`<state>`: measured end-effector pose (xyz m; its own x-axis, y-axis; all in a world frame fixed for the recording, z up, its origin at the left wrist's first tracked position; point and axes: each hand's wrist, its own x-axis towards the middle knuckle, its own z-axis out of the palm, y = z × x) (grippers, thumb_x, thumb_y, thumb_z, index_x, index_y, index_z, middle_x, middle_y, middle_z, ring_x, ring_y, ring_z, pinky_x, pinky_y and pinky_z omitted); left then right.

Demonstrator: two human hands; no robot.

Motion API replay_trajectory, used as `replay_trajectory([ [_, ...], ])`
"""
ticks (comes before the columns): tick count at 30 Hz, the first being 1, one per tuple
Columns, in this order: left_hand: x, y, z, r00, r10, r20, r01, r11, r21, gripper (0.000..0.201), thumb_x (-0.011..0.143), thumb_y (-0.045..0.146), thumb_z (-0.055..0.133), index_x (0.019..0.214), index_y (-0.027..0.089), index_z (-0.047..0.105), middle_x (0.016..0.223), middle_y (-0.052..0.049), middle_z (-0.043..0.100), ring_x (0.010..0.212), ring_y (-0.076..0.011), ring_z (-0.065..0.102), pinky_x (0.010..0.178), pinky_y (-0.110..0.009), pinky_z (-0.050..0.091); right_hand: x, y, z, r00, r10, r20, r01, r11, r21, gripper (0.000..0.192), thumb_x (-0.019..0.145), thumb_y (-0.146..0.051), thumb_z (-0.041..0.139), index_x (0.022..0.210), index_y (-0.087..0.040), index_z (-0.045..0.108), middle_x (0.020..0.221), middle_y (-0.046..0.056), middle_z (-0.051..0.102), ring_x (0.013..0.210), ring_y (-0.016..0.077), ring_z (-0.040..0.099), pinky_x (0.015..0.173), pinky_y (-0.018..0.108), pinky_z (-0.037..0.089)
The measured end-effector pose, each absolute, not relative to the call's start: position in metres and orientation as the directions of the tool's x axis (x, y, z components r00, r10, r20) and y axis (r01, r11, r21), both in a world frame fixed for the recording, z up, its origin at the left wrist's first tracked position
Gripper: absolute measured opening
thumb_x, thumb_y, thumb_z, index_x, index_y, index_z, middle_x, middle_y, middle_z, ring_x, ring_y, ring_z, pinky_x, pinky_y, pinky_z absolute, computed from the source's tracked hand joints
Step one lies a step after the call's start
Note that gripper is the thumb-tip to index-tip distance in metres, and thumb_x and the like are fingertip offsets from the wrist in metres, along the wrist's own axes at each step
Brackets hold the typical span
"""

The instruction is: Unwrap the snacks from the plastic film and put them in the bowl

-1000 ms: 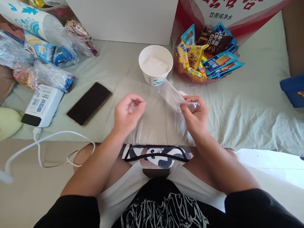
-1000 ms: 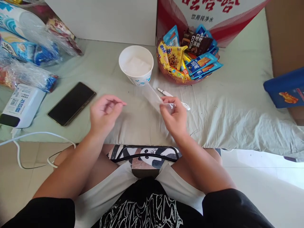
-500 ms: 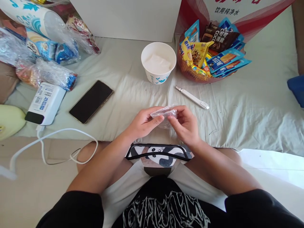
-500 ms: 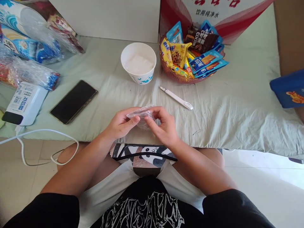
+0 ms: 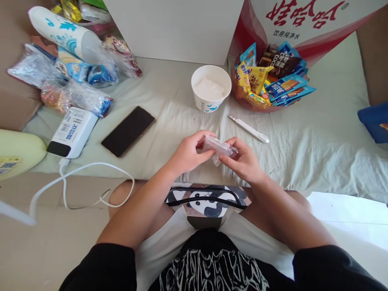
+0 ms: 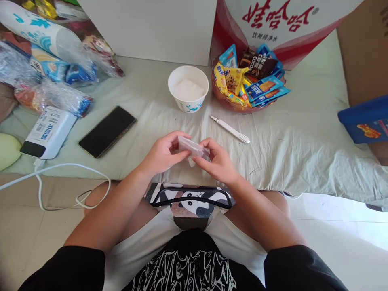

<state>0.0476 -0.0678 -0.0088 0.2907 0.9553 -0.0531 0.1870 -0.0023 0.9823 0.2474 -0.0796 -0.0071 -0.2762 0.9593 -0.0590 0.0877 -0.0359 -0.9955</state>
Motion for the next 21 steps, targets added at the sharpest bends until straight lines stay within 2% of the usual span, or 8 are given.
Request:
replay_trajectory([
  [3,0.04,-0.069,-0.003,0.229,0.972,0.057,0.269,-0.119,0.956,0.033,0.085,0.026,0.069,0.117,0.02,0.065,0.104,-0.004,0.075,0.093,-0.0161,0.07,0.086,-0.029,0.056,0.25,-0.081,0.001,-0.126,0.99,0.067,0.269,0.099,-0.958,0.03,0.081,-0.042,0.076,0.079,-0.022,0.053,0.064,-0.005,0.051,0.056,0.0096,0.041,0.054,0.025,0.033],
  [6,0.031,-0.069,0.003,0.183,0.979,0.086,0.314,-0.141,0.939,0.014,0.09,0.025,0.06,0.101,0.019,0.067,0.086,-0.002,0.073,0.077,-0.0136,0.066,0.071,-0.026,0.051,0.251,-0.056,0.022,0.027,0.951,0.309,0.461,0.263,-0.848,0.022,0.082,-0.033,0.069,0.078,-0.024,0.049,0.064,-0.005,0.046,0.056,0.0109,0.039,0.055,0.026,0.034],
  [9,0.023,-0.069,0.008,0.222,0.972,0.082,0.369,-0.162,0.915,0.011,0.091,0.023,0.056,0.085,0.019,0.064,0.069,0.002,0.066,0.061,-0.0113,0.056,0.062,-0.026,0.045,0.237,-0.006,0.052,-0.038,0.905,0.424,0.698,0.328,-0.636,0.016,0.084,-0.029,0.064,0.081,-0.024,0.049,0.072,0.0,0.052,0.067,0.0159,0.049,0.063,0.031,0.041],
  [11,0.02,-0.069,0.012,0.246,0.964,0.103,0.408,-0.199,0.891,0.012,0.09,0.021,0.055,0.082,0.019,0.063,0.066,0.003,0.063,0.059,-0.0109,0.052,0.061,-0.026,0.042,0.218,0.032,0.067,-0.157,0.927,0.339,0.833,0.309,-0.458,0.009,0.084,-0.025,0.063,0.087,-0.024,0.055,0.08,0.004,0.06,0.079,0.0212,0.058,0.071,0.035,0.047],
  [14,0.015,-0.069,0.016,0.252,0.96,0.117,0.43,-0.22,0.876,0.012,0.09,0.02,0.054,0.082,0.019,0.063,0.067,0.002,0.062,0.06,-0.0113,0.051,0.061,-0.027,0.039,0.185,0.078,0.076,-0.238,0.964,0.122,0.947,0.258,-0.191,0.009,0.08,-0.017,0.063,0.089,-0.021,0.061,0.092,0.01,0.068,0.095,0.0288,0.065,0.085,0.042,0.051],
  [16,0.012,-0.07,0.019,0.251,0.96,0.124,0.419,-0.223,0.88,0.013,0.091,0.02,0.053,0.083,0.019,0.063,0.067,0.002,0.061,0.06,-0.0114,0.05,0.063,-0.027,0.039,0.167,0.099,0.072,-0.251,0.964,-0.092,0.964,0.241,-0.11,0.011,0.074,-0.011,0.068,0.079,-0.019,0.062,0.091,0.011,0.071,0.098,0.0298,0.068,0.091,0.045,0.052],
  [19,0.006,-0.073,0.024,0.257,0.958,0.129,0.413,-0.23,0.881,0.016,0.092,0.02,0.051,0.081,0.019,0.062,0.066,0.002,0.06,0.059,-0.0117,0.048,0.063,-0.028,0.037,0.152,0.114,0.061,-0.278,0.891,-0.36,0.946,0.189,-0.263,0.016,0.072,-0.007,0.073,0.065,-0.016,0.062,0.078,0.006,0.071,0.087,0.0219,0.071,0.088,0.039,0.056],
  [21,0.002,-0.075,0.027,0.258,0.957,0.129,0.424,-0.232,0.875,0.017,0.093,0.02,0.05,0.079,0.02,0.062,0.067,0.002,0.061,0.06,-0.0123,0.048,0.063,-0.029,0.036,0.149,0.117,0.055,-0.305,0.903,-0.302,0.891,0.159,-0.426,0.015,0.073,-0.009,0.074,0.063,-0.015,0.064,0.07,0.004,0.07,0.074,0.0167,0.07,0.078,0.034,0.058],
])
